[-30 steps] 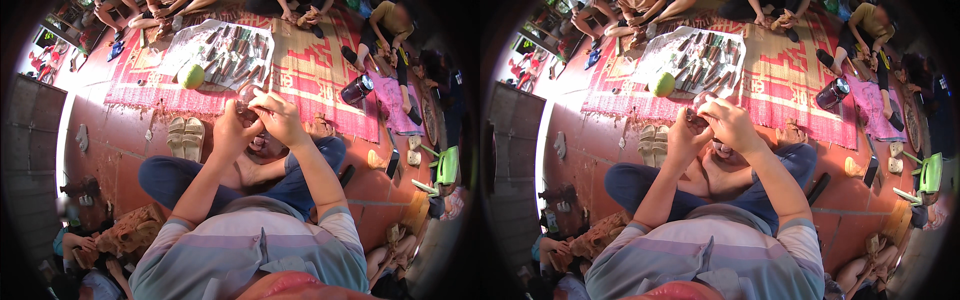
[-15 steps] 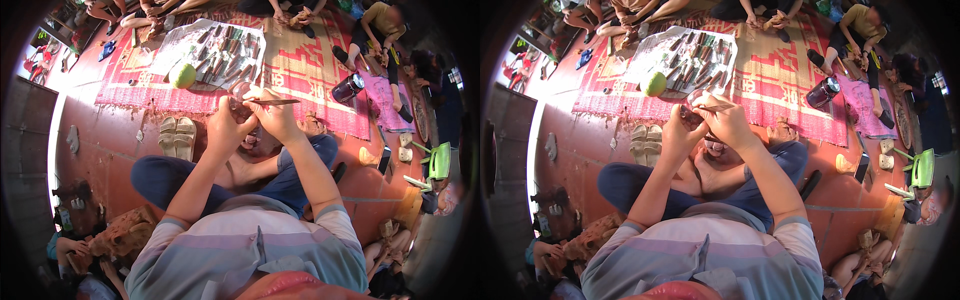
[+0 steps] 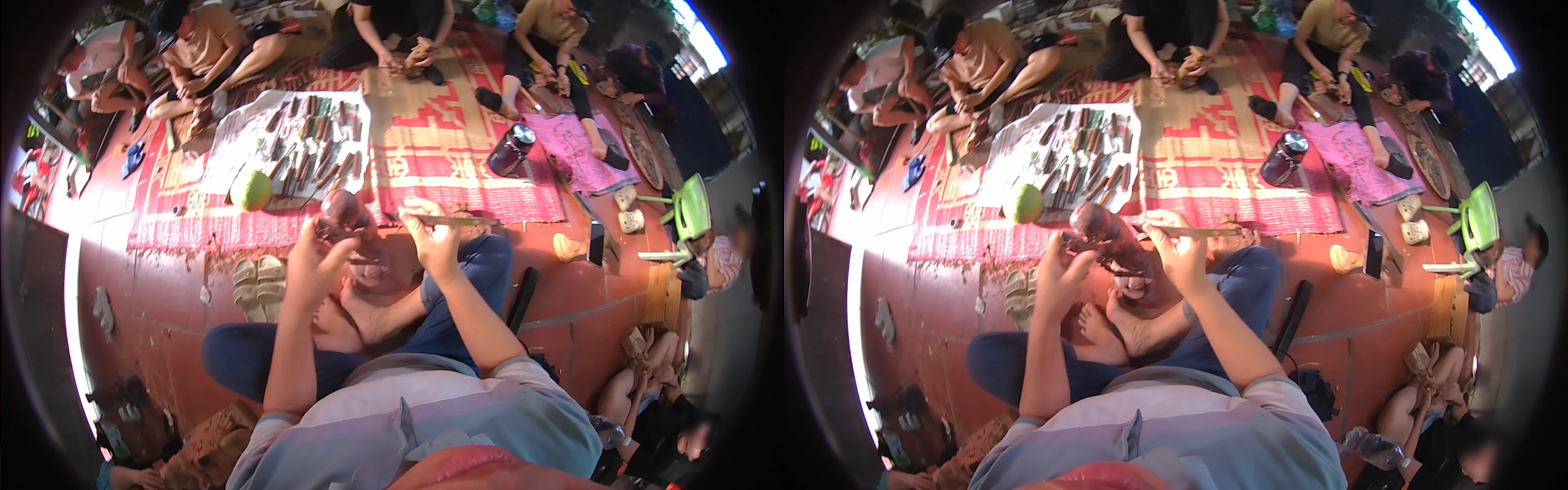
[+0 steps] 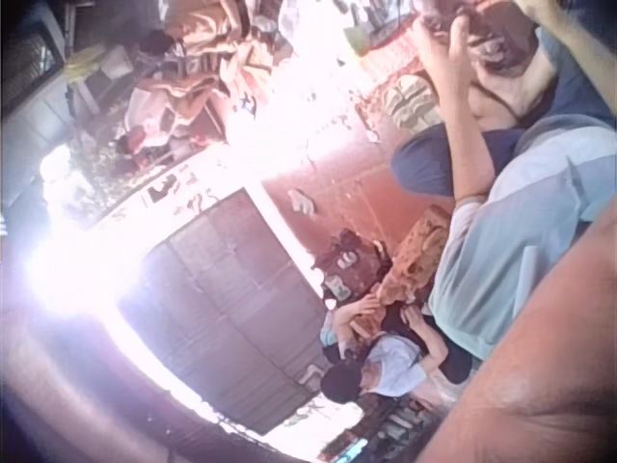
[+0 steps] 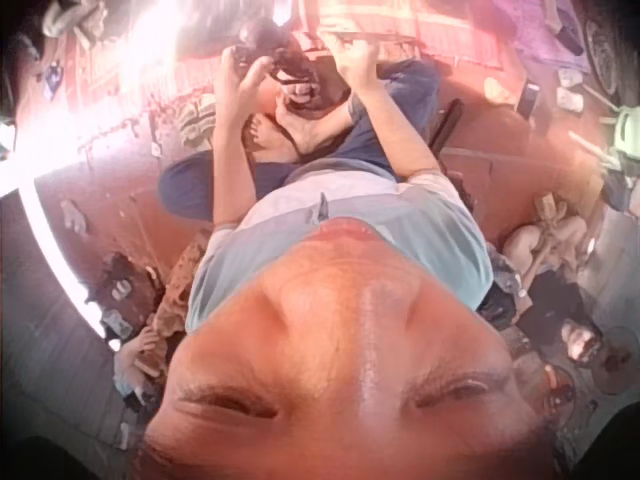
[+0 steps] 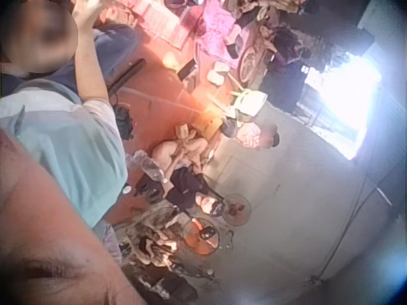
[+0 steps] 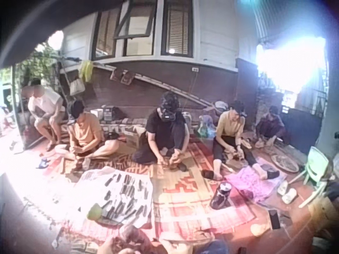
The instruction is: The person sits on a mat on the floor and carves a small wooden object using a knife. They hold the wood in their left hand and use the knife in their right hand to shape and detail the piece. The person rotates the object frequently to work on different sides.
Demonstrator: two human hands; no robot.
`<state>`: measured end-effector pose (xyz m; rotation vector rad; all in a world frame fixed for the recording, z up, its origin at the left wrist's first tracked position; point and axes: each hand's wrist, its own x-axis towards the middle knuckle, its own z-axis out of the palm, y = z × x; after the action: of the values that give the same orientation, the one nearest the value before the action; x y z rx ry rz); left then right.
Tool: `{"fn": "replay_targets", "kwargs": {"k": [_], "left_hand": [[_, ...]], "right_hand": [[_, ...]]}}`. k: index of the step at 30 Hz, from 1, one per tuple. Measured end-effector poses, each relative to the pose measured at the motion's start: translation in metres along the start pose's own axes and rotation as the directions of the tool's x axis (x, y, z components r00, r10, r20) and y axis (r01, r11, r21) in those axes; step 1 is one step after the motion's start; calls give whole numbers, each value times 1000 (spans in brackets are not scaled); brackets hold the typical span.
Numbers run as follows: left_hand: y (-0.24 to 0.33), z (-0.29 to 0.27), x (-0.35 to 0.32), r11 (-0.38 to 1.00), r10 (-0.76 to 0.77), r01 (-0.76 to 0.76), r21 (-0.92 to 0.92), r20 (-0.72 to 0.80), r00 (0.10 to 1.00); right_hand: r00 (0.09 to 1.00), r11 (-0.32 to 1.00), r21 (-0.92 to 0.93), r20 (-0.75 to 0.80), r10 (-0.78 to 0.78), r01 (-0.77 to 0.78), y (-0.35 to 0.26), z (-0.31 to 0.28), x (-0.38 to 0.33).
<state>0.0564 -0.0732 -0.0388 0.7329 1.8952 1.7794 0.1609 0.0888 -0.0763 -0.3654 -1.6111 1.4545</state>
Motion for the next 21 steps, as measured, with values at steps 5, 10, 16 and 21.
{"fn": "replay_targets", "kwargs": {"k": [5,10,16,21], "left_hand": [[-22,-42,27,997,63,-61,39,-72,995],[-27,-25,38,992,125,-116,-55,199,972],[-35,-10,47,976,143,-106,-192,191,971],[-46,-10,50,978,165,-143,-150,145,975]], "right_hand": [[983,986,-53,-107,152,-158,25,-42,-20],[962,961,117,-86,260,-250,24,-58,-39],[964,961,108,-52,262,-256,33,-59,-61],[966,965,-53,16,258,-256,50,-58,-76]]}}
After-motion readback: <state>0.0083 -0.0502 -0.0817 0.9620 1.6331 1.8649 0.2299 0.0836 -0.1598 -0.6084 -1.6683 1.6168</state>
